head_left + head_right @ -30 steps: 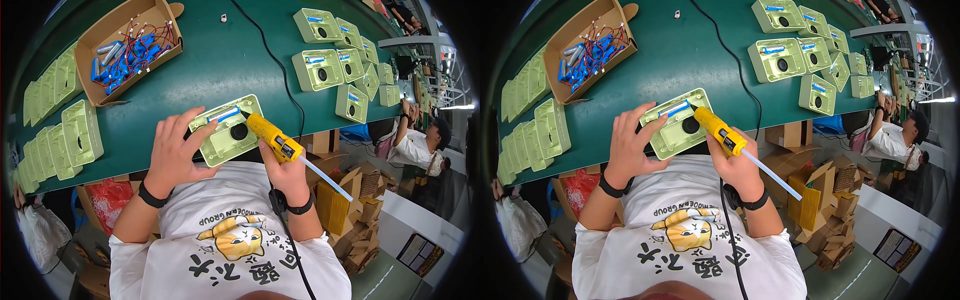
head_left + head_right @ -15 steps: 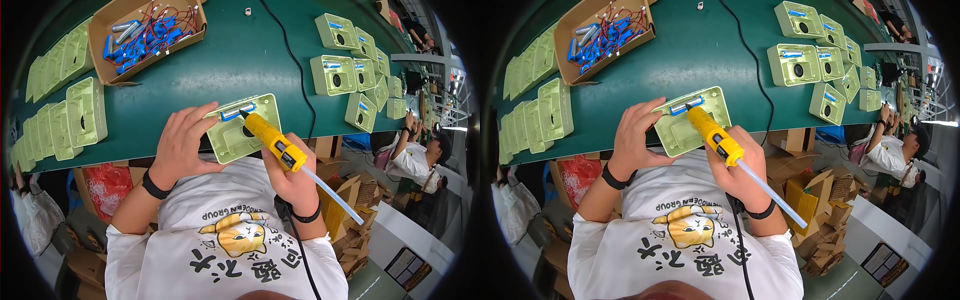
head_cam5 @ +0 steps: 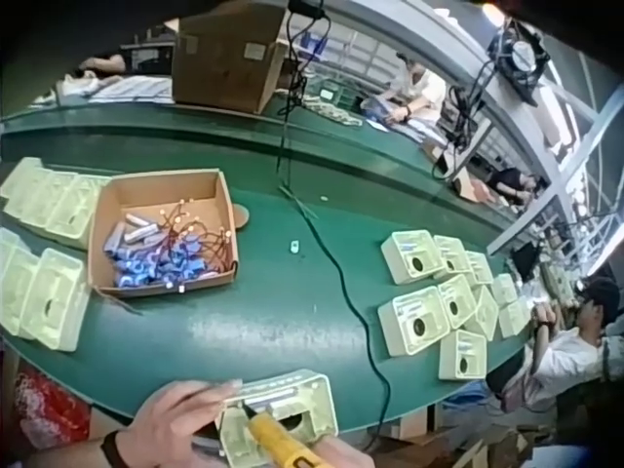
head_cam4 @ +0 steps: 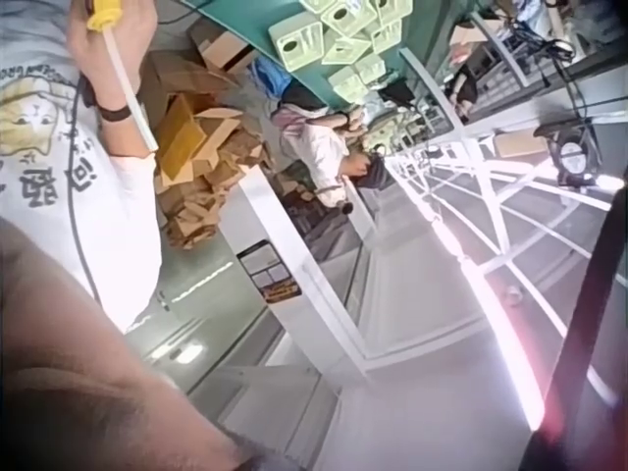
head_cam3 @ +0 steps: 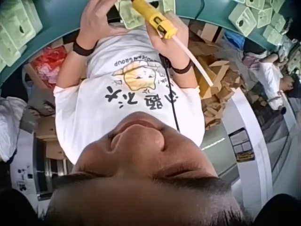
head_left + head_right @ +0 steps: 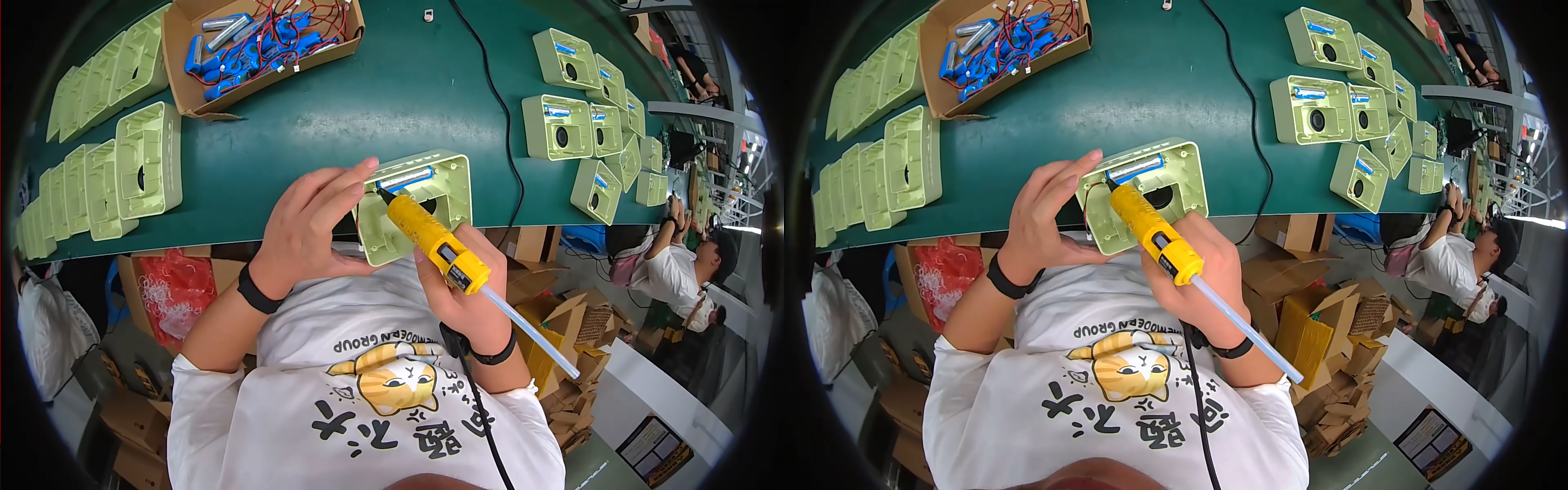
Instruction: Using a hot glue gun to secure electronic components inside green plastic housings at a factory workbench.
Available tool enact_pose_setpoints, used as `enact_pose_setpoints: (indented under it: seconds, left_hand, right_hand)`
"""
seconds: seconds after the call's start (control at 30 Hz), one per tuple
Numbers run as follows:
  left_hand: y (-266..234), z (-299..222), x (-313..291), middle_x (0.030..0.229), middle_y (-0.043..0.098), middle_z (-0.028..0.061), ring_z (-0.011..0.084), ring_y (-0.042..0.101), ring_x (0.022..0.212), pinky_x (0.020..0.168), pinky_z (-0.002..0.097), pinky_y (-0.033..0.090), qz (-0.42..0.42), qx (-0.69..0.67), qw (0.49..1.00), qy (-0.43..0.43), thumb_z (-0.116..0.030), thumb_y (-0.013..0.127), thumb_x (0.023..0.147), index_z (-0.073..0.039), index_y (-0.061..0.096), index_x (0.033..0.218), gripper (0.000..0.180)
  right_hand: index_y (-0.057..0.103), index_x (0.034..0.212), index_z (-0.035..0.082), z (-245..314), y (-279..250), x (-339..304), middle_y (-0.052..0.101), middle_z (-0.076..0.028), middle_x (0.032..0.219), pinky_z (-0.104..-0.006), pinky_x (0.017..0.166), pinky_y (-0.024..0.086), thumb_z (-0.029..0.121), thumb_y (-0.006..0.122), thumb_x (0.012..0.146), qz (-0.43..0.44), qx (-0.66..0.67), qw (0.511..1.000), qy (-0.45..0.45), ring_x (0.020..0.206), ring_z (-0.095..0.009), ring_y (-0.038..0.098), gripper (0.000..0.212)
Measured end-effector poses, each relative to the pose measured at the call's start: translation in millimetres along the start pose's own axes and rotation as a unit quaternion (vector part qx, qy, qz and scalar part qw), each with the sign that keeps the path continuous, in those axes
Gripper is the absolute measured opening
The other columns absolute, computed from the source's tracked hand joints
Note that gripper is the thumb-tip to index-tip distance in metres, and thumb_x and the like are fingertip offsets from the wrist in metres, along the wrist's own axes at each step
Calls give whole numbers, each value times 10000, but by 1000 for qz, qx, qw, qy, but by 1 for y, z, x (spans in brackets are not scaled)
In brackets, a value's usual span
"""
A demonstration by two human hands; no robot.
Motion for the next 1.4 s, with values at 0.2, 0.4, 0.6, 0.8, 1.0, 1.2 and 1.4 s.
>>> enact_pose_setpoints:
  seconds: [0.2,0.4,0.6,0.8,1.0,1.2,1.4]
  left_hand:
    - [0,-2,-1,1668,670,160,382,716,1286,1020,472,624,1,1,1000,14,-471,1084,664,-130,465,1579,1155]
    - [0,-4,0,1656,682,155,376,725,1278,1016,464,627,2,6,1000,15,-482,1077,675,-126,475,1572,1138]
    - [0,-4,1,1651,686,152,372,726,1280,1015,460,626,-3,8,1000,11,-472,1077,680,-123,481,1571,1128]
    - [0,-3,2,1651,686,150,370,727,1277,1013,460,626,-5,8,1000,18,-464,1080,678,-120,496,1564,1115]
    - [1,-4,1,1653,685,150,368,727,1273,1011,457,626,-8,4,1000,16,-464,1077,677,-118,502,1565,1113]
    - [1,-4,1,1654,683,154,370,726,1267,1011,457,627,-8,8,1000,19,-460,1076,665,-113,505,1564,1121]
    - [1,-3,3,1654,683,155,374,725,1264,1009,457,630,-5,4,1000,19,-465,1075,661,-115,500,1571,1132]
  right_hand:
    - [787,983,7,0,3,-2,587,-108,765,-395,571,440,11,870,903,-15,-13,1000,-12,635,-299,584,115]
    - [790,982,4,2,-1,-7,574,-103,752,-395,560,431,26,876,902,-26,-22,999,-4,612,-289,571,120]
    - [790,983,3,0,-4,-7,575,-102,754,-397,561,430,39,872,909,-35,6,999,10,611,-284,571,116]
    - [798,992,11,0,-1,-4,580,-100,757,-402,562,433,42,867,911,-8,-10,1000,-2,613,-286,574,111]
    - [808,1000,16,-4,2,-8,597,-104,765,-399,569,446,44,866,908,-9,-10,1000,6,625,-290,590,113]
    - [813,1006,13,-5,-5,-9,627,-108,784,-396,578,463,51,865,917,-8,-9,1000,14,638,-299,612,110]
    - [807,1017,3,-3,-10,-2,638,-108,794,-399,582,467,57,863,926,-27,14,1000,-4,642,-294,620,120]
Point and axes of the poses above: each hand's wrist, its own x-axis towards the middle knuckle, its own y-axis out of the palm, z = x × y, the point moved 6 cm from there along x, towards the middle knuckle
